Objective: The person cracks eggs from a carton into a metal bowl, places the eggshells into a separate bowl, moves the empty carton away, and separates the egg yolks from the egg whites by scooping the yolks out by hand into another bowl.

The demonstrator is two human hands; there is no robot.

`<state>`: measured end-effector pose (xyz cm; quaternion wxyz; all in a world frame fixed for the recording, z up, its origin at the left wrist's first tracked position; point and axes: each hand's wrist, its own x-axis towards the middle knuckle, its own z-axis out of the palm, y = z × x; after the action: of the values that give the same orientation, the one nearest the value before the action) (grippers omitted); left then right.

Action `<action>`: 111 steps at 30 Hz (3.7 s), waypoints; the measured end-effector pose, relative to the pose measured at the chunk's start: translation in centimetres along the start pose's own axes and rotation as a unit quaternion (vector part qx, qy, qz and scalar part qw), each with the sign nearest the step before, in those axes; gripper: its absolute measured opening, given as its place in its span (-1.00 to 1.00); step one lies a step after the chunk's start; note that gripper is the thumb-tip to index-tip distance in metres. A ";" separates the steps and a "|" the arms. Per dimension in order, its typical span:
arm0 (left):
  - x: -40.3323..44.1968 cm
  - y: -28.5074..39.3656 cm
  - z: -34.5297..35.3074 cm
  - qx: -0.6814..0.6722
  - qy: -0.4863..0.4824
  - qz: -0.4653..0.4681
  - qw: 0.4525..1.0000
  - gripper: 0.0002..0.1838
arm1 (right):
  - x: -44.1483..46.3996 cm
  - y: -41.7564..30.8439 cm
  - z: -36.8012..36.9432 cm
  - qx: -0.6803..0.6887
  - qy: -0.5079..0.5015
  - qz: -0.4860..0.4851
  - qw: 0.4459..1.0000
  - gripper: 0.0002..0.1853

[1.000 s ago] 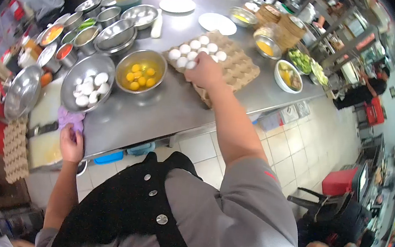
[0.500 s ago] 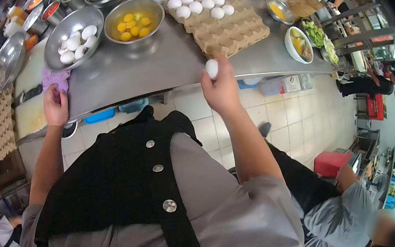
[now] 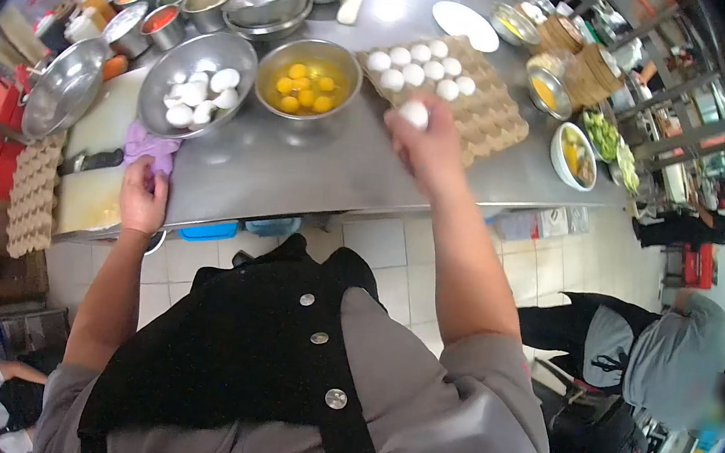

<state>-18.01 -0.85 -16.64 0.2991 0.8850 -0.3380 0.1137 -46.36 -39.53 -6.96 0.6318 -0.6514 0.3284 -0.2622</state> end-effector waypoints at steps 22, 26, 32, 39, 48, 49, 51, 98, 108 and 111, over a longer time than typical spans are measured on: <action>0.0 0.3 -0.7 -0.022 -0.003 -0.009 1.000 -0.68 | 13.3 -2.2 12.0 -0.465 -0.130 -0.109 0.869 -0.34; 0.1 0.4 -0.8 -0.017 -0.005 -0.010 1.000 -0.68 | 13.5 -1.7 11.9 -0.489 -0.139 -0.139 0.850 -0.33; 0.1 0.4 -0.7 -0.016 -0.007 -0.012 1.000 -0.68 | 12.1 -4.1 12.5 -0.517 -0.138 -0.108 0.838 -0.31; 0.0 0.0 -0.4 -0.020 0.005 -0.004 1.000 -0.67 | 12.5 -6.6 10.6 -0.442 -0.058 -0.137 0.885 -0.33; 0.0 0.1 -0.3 -0.034 0.043 0.016 0.998 -0.68 | 10.1 -14.7 17.5 -0.378 -0.163 -0.249 0.877 -0.24; 0.0 -0.5 0.2 -0.023 0.038 0.022 0.999 -0.68 | 11.1 -15.5 15.4 -0.417 -0.162 -0.260 0.856 -0.23; 0.2 -0.1 0.0 -0.012 0.052 0.057 0.997 -0.69 | 15.2 -14.6 9.7 -0.406 -0.165 -0.265 0.859 -0.42; -0.5 0.5 -0.9 -0.006 0.023 0.020 1.000 -0.64 | -9.5 9.9 -2.5 -0.433 0.070 -0.197 0.877 -0.38; -0.5 0.7 -1.3 -0.007 0.013 0.012 1.000 -0.64 | -11.3 11.9 -2.5 -0.362 0.083 -0.269 0.889 -0.33; -0.5 1.1 -1.4 -0.009 0.007 0.002 1.000 -0.64 | -11.0 11.9 -2.8 -0.414 0.057 -0.206 0.885 -0.39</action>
<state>-19.11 -0.46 -15.23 0.3092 0.8808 -0.3388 0.1171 -56.77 -32.83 -17.77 0.2166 -0.8908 0.3007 -0.2631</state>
